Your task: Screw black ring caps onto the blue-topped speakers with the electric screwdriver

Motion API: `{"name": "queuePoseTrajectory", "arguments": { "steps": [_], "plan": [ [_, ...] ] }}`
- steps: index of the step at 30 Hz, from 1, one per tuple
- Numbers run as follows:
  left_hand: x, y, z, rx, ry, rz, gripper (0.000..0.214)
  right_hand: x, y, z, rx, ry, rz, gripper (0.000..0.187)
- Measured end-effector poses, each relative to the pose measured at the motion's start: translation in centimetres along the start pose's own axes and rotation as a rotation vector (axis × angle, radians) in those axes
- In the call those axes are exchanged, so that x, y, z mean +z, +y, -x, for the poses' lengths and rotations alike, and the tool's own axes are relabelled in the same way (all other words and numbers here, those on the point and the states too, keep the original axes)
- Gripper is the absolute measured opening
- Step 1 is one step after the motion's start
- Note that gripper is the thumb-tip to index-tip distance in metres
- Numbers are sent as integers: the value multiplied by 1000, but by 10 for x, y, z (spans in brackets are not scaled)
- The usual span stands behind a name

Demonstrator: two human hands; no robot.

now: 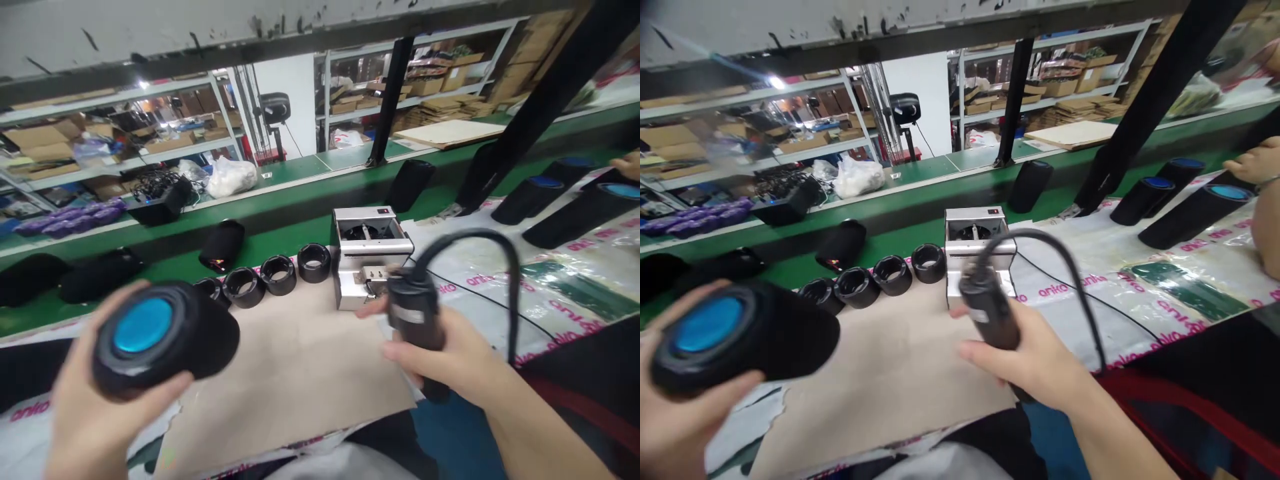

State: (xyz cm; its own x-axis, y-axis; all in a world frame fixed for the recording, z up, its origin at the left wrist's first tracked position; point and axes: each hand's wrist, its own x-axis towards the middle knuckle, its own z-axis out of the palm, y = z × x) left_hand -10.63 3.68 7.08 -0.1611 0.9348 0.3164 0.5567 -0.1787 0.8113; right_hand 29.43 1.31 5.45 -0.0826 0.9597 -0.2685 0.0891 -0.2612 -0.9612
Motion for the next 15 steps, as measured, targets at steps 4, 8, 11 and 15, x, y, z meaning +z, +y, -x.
{"name": "queuePoseTrajectory", "arguments": {
  "steps": [4,8,11,15],
  "plan": [
    [55,-36,63,-74,15,91,95,40,-48,-50,-84,-271,337,55],
    [66,-53,84,-39,36,109,98,79,-80,-103,-182,-555,731,57],
    [37,-60,86,-81,134,114,99,98,-93,-132,-113,-647,886,72],
    [2,-67,92,-213,254,121,103,115,-95,-157,44,-762,988,61]
  ]
}}
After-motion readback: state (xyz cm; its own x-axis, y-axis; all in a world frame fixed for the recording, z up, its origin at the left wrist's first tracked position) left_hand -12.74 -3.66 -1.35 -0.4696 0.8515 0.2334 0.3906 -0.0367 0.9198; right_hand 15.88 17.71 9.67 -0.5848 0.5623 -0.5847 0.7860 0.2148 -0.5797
